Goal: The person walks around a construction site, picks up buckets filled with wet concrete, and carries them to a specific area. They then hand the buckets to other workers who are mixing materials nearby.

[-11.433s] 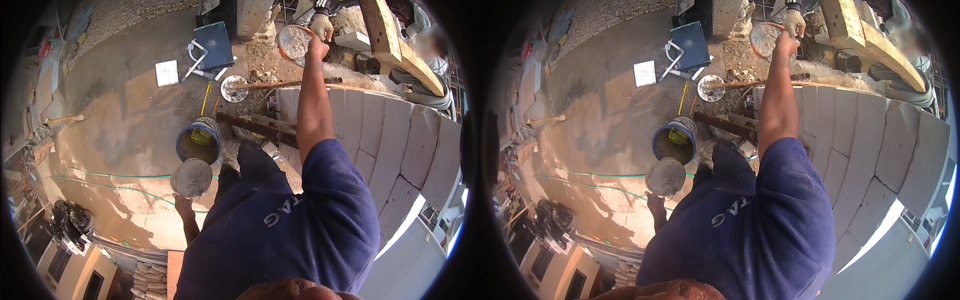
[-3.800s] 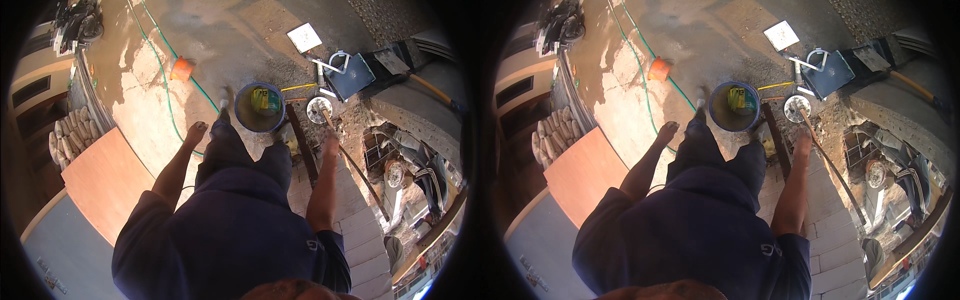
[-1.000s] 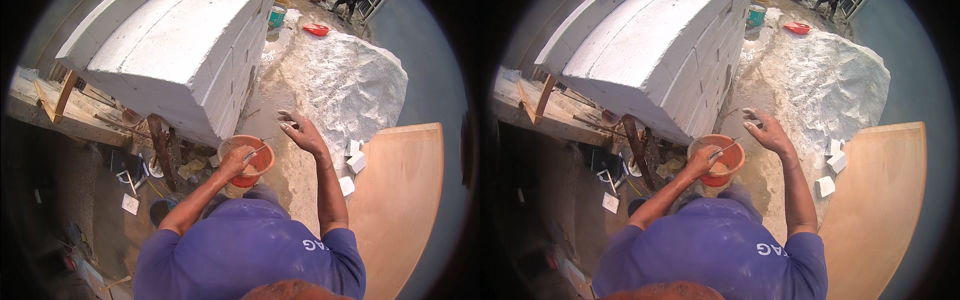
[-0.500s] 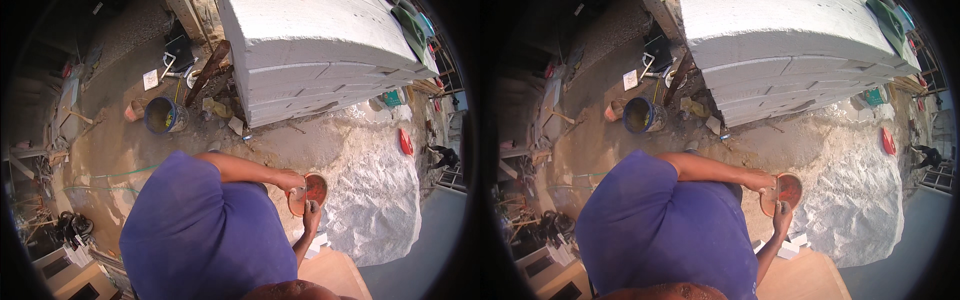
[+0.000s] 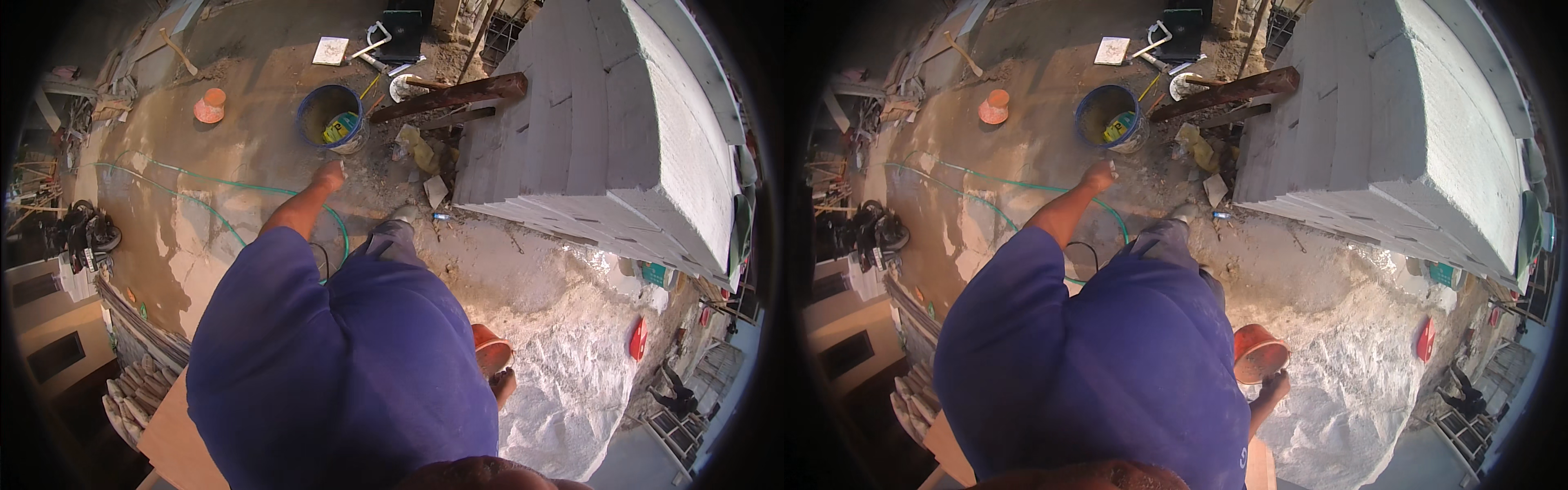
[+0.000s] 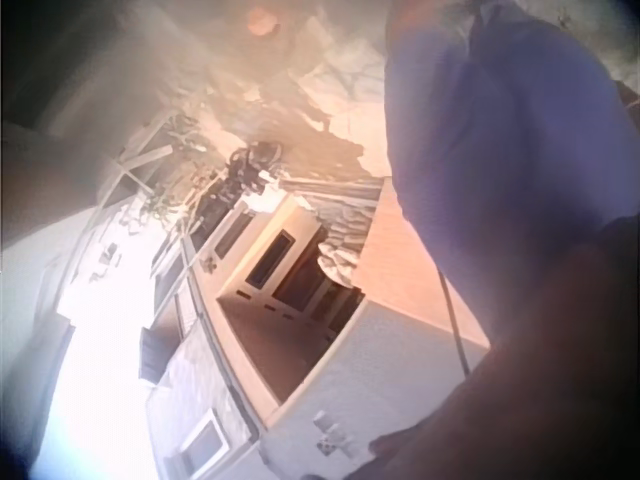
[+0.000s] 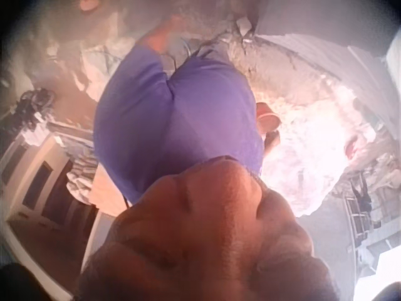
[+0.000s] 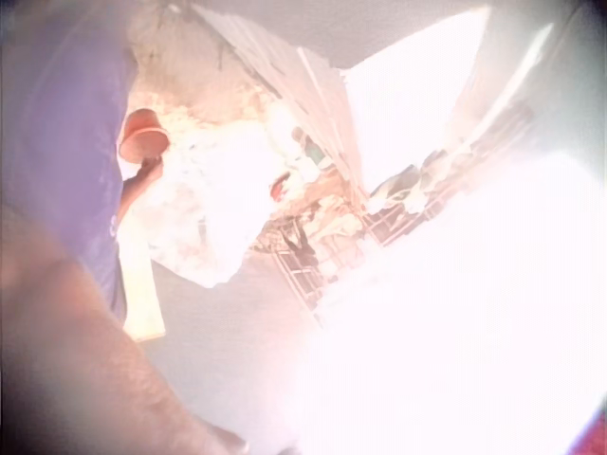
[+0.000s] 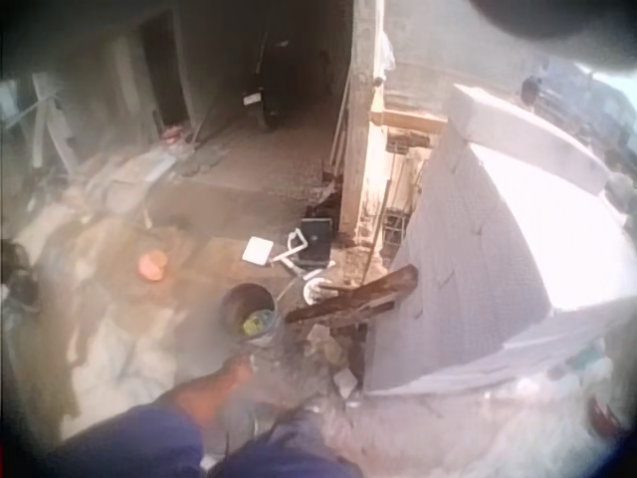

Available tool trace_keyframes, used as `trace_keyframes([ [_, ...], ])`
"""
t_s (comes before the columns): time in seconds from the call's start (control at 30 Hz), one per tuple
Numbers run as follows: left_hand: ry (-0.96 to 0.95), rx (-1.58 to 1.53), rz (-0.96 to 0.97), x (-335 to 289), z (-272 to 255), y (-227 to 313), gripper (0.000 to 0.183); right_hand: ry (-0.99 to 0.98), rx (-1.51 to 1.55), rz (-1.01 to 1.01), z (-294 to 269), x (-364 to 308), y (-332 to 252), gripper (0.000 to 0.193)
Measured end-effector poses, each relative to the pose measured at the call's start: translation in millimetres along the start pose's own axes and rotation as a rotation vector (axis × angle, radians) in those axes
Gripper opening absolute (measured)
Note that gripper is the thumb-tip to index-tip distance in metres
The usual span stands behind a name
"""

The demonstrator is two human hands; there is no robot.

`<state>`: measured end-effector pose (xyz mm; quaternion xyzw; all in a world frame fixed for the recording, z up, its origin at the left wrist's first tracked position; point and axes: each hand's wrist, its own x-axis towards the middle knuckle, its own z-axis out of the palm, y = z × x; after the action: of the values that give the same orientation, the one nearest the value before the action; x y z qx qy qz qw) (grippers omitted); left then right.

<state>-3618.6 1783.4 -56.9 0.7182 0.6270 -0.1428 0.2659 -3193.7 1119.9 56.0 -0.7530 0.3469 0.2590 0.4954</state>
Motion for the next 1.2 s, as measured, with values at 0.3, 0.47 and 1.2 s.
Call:
trace_keyframes([
  [0.3,0.379,-0.943,-0.334,-251,98,-274,0.016,-0.455,-0.186,0.083,135,18,43,0.018],
  [0.47,0.118,-0.891,-0.826,-397,181,-335,0.023,-0.559,-0.295,-0.001,206,-25,35,0.021],
  [1.2,0.342,-1.335,-0.238,-3,-208,-634,0.024,-0.301,-0.667,-0.021,501,-340,205,0.015],
])
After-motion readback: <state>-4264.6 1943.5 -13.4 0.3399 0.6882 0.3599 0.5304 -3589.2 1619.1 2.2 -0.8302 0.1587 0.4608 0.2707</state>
